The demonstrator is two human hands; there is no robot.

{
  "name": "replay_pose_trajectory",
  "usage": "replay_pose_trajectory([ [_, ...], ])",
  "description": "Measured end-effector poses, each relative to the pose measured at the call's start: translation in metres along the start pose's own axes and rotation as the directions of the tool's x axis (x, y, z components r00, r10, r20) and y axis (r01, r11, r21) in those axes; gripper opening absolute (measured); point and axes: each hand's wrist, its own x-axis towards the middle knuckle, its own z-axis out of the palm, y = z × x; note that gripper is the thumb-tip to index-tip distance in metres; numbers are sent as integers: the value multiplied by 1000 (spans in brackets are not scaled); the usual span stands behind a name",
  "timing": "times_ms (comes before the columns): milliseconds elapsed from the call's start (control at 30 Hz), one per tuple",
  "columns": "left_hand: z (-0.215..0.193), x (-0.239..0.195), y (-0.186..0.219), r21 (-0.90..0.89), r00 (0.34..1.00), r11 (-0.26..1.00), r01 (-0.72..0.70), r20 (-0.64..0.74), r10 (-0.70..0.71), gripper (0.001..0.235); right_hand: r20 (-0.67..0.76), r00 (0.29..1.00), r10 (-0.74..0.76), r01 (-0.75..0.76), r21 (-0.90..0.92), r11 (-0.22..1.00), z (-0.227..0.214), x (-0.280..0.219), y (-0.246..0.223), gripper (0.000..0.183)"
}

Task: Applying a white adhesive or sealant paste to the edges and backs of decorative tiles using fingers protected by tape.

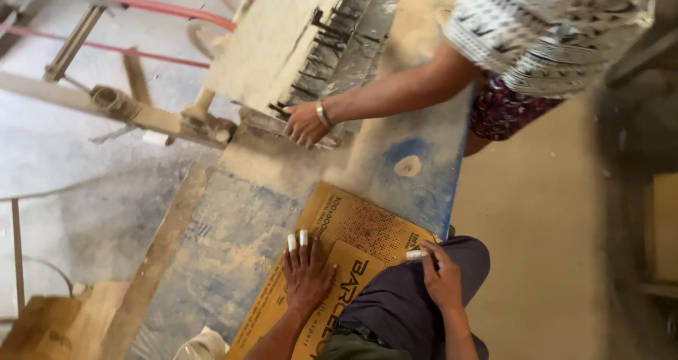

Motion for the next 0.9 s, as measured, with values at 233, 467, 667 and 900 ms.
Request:
replay_pose_trajectory([
  [233, 3, 0, 12, 50, 996, 998, -42, -81, 45, 80, 8, 999, -53, 51, 119, 992, -7, 1, 2, 30],
  [467, 56, 3, 6, 277, 993, 961, -27, -104, 57, 85, -6, 993, -118, 117, 193, 974, -21, 2, 8, 31],
  [667, 140, 32, -12, 312, 877, 950, 15, -461, 138, 98, -32, 976, -217, 217, 264, 940, -48, 6, 16, 27],
  [900, 143, 67, 43, 498, 988, 867, -21, -124, 96, 103, -3, 970, -242, 223, 396, 890, -90, 0, 36, 26],
])
